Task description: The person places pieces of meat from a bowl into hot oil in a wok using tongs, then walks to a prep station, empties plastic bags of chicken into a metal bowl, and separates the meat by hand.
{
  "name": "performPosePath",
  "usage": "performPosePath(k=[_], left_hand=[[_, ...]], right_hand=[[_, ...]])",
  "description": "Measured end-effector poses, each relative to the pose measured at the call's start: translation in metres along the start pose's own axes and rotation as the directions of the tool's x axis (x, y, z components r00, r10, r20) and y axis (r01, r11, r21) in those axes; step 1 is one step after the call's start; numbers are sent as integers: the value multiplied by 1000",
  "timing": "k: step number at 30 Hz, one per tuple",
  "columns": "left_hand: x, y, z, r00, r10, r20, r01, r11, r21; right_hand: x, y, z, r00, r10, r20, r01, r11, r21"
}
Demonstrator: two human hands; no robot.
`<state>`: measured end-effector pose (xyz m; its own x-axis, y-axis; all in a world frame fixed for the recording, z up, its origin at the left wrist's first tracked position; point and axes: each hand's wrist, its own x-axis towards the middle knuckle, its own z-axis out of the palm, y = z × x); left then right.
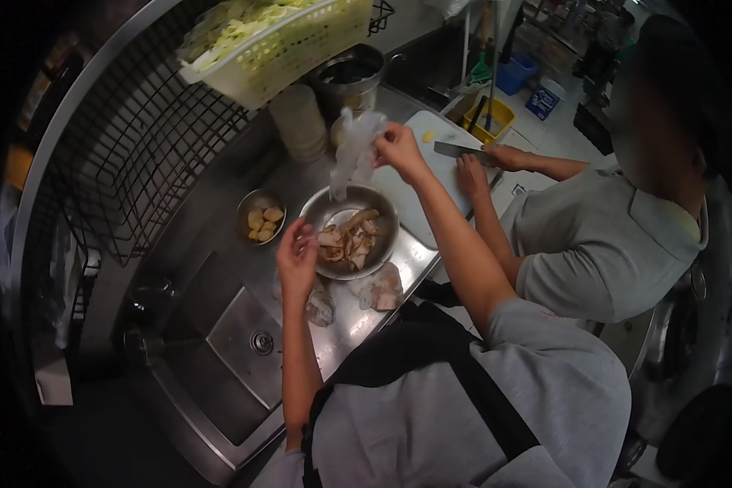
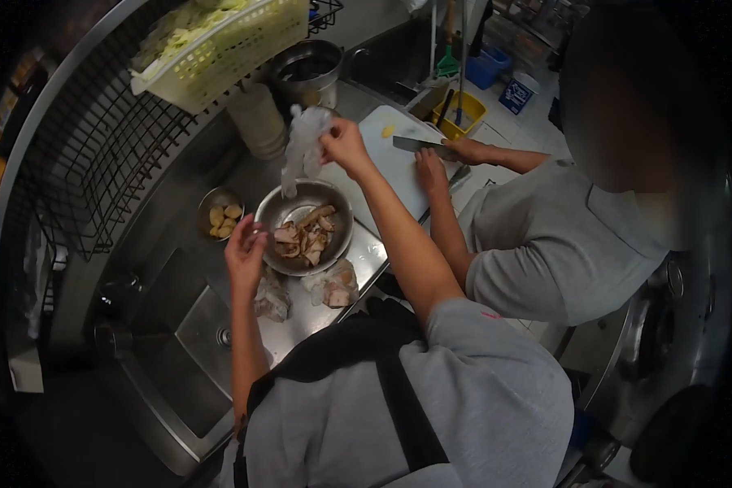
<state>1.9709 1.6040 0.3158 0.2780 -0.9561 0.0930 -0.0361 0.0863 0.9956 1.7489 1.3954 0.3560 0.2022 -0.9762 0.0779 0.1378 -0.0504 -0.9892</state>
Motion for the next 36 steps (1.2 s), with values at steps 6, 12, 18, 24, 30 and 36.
performPosePath(k=[6, 12, 18, 24, 30, 36], left_hand=[[-69, -11, -62, 980, -180, -81, 166, 973, -159], [-132, -24, -91, 910, -337, -241, 308, 939, -151], [-122, -47, -28, 915, -363, 174, 380, 922, -72], [-117, -63, 27, 944, -185, 274, 31, 874, 485], [-99, -22, -22, 982, 190, -12, -86, 498, 863], [-83, -51, -59, 993, -88, -74, 95, 273, 957]], right_hand=[[95, 1, -137, 759, 39, -650, 186, 944, 273], [136, 69, -243, 456, 255, -853, 198, 905, 377], [12, 78, -109, 898, 57, -435, 84, 951, 298], [-143, 89, 11, 955, 79, 284, 34, 928, -370], [-192, 66, 31, 862, 266, 432, 28, 825, -565], [-187, 69, 76, 744, 183, 643, 312, 755, -576]])
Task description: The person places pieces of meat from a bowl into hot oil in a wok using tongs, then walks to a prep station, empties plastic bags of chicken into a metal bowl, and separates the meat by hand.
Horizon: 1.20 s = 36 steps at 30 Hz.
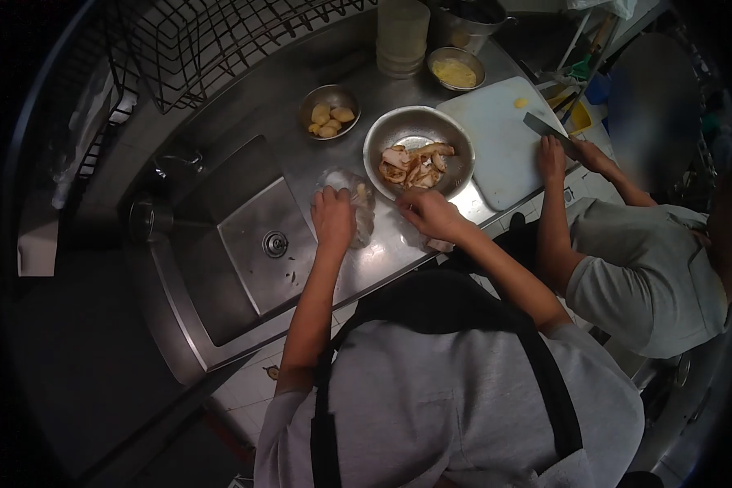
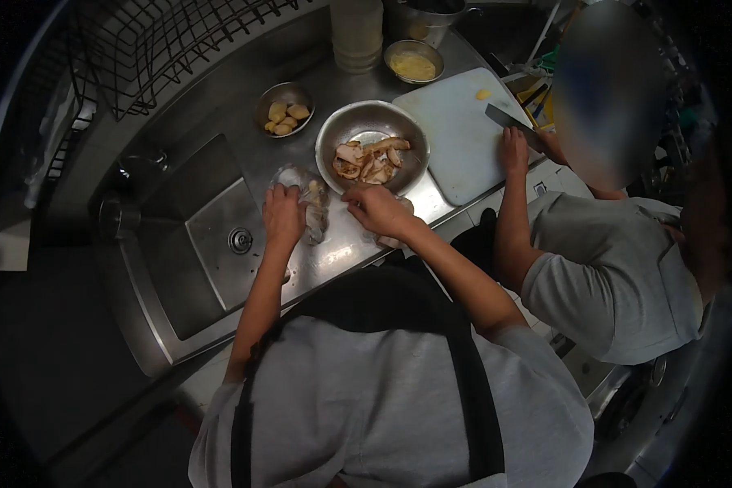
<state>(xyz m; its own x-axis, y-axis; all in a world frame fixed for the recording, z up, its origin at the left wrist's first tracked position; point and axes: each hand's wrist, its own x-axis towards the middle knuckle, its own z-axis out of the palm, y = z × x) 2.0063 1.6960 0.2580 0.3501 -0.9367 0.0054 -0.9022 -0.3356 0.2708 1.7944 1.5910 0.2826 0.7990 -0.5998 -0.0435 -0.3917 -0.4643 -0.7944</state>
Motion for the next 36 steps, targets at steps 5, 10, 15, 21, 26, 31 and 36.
performPosePath(k=[5, 10, 15, 21, 26, 31, 36], left_hand=[[2, -57, 20, 998, -56, -30, 50, 984, -172], [-34, -38, 1, 992, 111, -57, -116, 990, -83], [-27, -65, 10, 964, 77, -255, -120, 980, -157], [-9, -63, -5, 892, -442, 90, 267, 356, -895], [-6, -32, -15, 876, -421, 235, 231, -62, -971], [-2, -19, -16, 910, -301, 285, 205, -271, -941], [6, -29, -8, 814, -390, 430, 144, -582, -801]], right_hand=[[38, -28, 48, 974, -219, 58, 224, 969, -100], [53, -15, 96, 963, -187, 192, 216, 966, -143], [48, -26, 96, 961, -254, 110, 264, 959, -99], [70, -60, 54, 976, -210, -59, 209, 977, -32], [64, -74, 14, 897, -401, -189, 330, 888, -320], [71, -58, 39, 880, -437, -188, 401, 894, -201], [96, -47, 35, 885, -463, -41, 453, 878, -153]])
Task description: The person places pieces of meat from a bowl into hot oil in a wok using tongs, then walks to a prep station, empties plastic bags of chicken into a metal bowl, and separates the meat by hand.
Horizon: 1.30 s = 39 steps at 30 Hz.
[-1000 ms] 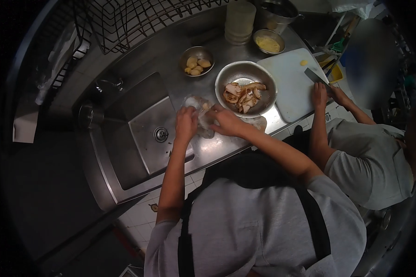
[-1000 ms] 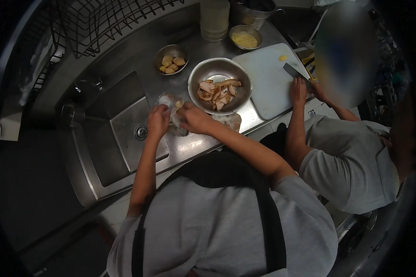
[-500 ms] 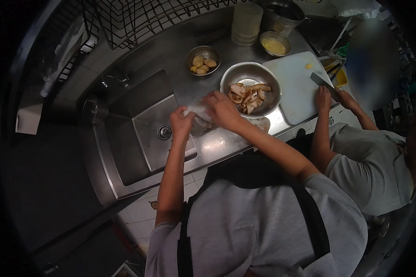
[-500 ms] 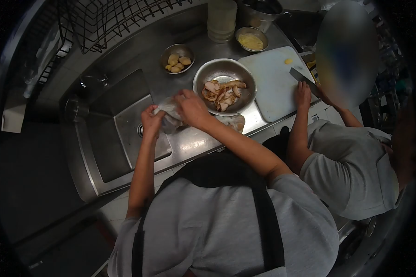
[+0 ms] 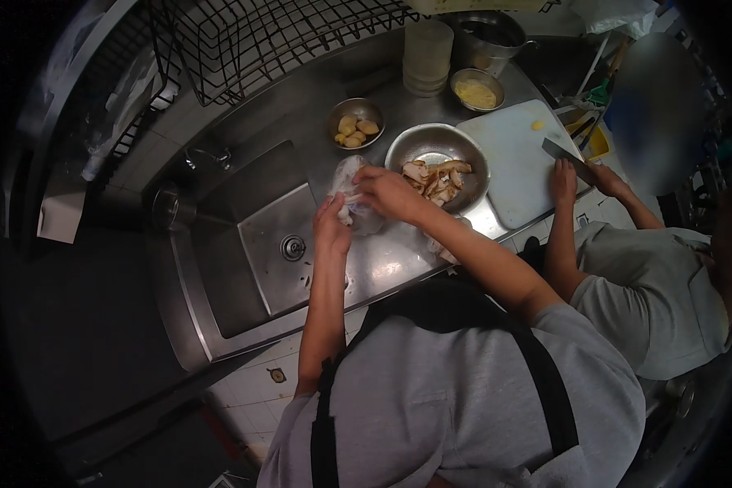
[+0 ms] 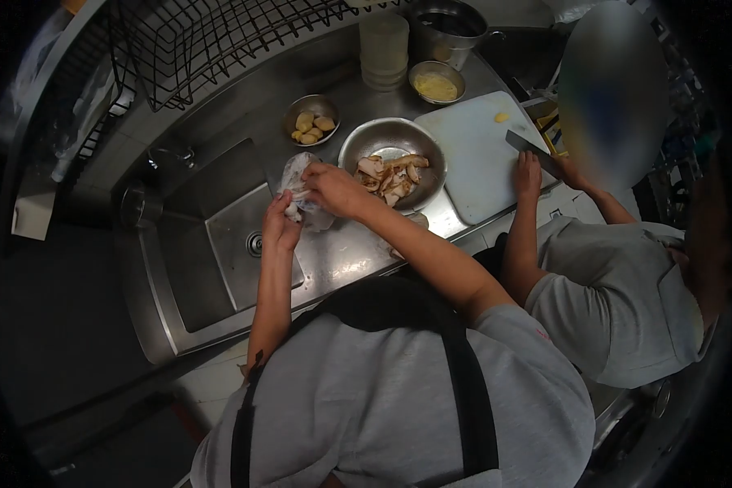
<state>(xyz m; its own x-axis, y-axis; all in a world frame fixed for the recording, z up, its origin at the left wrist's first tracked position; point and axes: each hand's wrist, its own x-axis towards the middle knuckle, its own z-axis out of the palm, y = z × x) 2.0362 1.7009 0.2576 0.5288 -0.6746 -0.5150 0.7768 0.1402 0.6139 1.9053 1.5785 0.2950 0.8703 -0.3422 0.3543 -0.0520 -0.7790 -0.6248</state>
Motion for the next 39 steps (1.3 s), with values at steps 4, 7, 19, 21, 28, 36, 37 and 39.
performPosePath(k=[4, 7, 19, 21, 28, 36, 37, 39], left_hand=[[1, -7, -3, 999, -1, 42, 2, 1000, -18], [0, -15, -17, 997, -24, 72, 21, 998, 53], [2, -10, -12, 887, 394, 242, -386, 341, 857], [-5, 2, 4, 793, 557, 246, -285, -18, 958], [-2, 24, 1, 656, 715, 242, -236, -110, 966], [25, 51, 23, 728, 638, 251, -370, 58, 927], [33, 49, 33, 729, 634, 259, -378, 57, 924], [31, 46, 75, 660, 630, 409, -696, 308, 648]], right_hand=[[10, 1, 1, 997, 76, 30, -72, 988, -135], [17, -1, 8, 989, 138, 54, -120, 959, -257], [16, -7, -1, 946, 322, 32, -313, 935, -165], [8, -13, -1, 959, 281, -37, -283, 947, -152], [-16, 27, -28, 880, 391, -271, -418, 907, -50], [-30, 40, -86, 819, 463, -338, -493, 870, -4], [-33, 43, -93, 797, 430, -425, -462, 886, 32], [-41, 49, -110, 756, 392, -524, -431, 901, 51]])
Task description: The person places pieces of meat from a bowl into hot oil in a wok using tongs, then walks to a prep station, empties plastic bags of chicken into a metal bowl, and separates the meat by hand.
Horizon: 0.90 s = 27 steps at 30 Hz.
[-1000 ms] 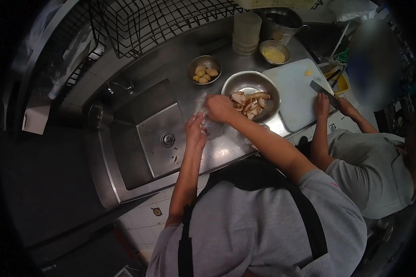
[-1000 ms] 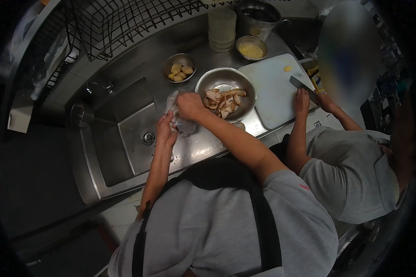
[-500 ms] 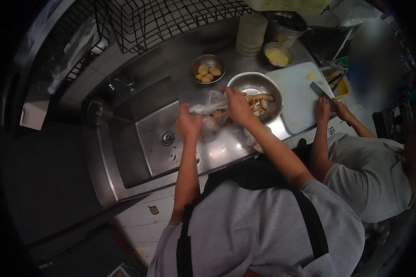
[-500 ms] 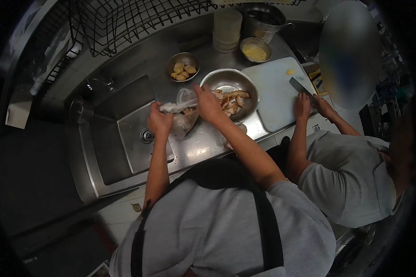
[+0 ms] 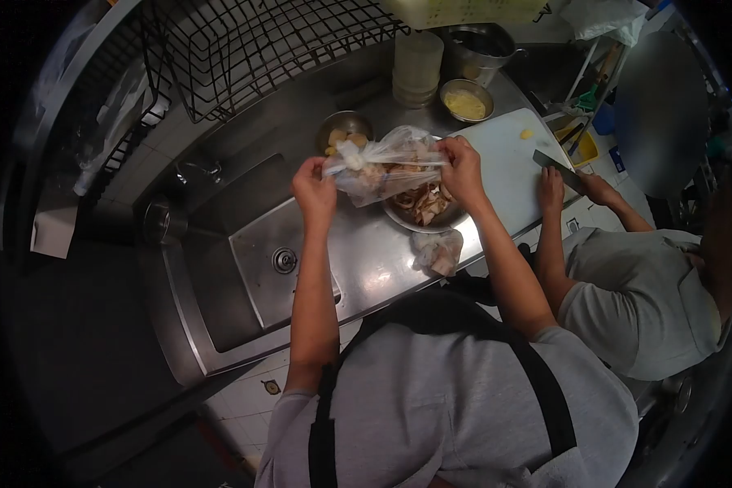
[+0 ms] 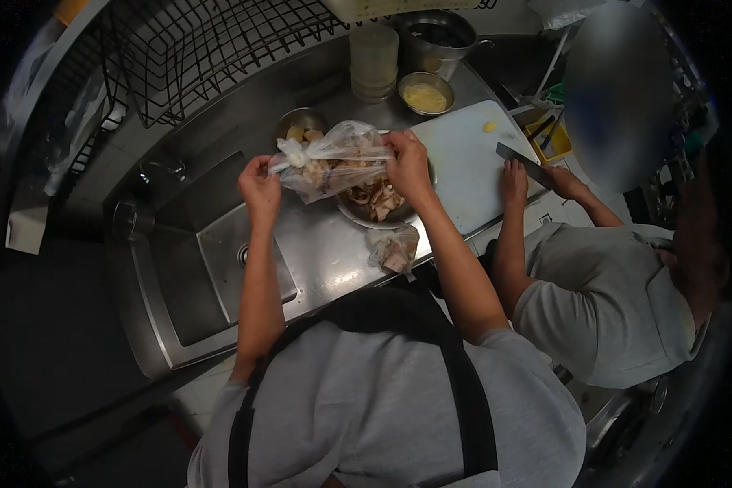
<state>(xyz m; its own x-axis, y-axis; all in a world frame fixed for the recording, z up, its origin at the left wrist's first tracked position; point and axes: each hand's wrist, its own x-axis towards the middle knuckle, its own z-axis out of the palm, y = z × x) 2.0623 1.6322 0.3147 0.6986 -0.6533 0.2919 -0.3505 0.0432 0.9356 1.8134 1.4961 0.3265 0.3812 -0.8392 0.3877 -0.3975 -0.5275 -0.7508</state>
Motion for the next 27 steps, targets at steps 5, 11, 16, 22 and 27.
performPosePath(k=[5, 11, 16, 22, 27], left_hand=[[-9, 45, 54, 926, 196, 322, -164, 979, -124], [-24, -40, 80, 737, -131, 663, 119, 991, 62], [-24, -75, 123, 810, -272, 520, 194, 960, 200], [-8, -140, 162, 806, -358, 470, 170, 903, 395], [-1, -60, 133, 783, -345, 518, 506, 837, -207]], right_hand=[[4, 73, -26, 966, 124, 227, -192, 932, 308], [-22, 121, -31, 826, 426, 369, -515, 836, 189], [-5, 125, -5, 850, 461, 257, -485, 873, 40], [18, 164, 37, 889, 349, 295, -314, 936, -159], [21, 116, -4, 902, 335, 273, -418, 838, 352]])
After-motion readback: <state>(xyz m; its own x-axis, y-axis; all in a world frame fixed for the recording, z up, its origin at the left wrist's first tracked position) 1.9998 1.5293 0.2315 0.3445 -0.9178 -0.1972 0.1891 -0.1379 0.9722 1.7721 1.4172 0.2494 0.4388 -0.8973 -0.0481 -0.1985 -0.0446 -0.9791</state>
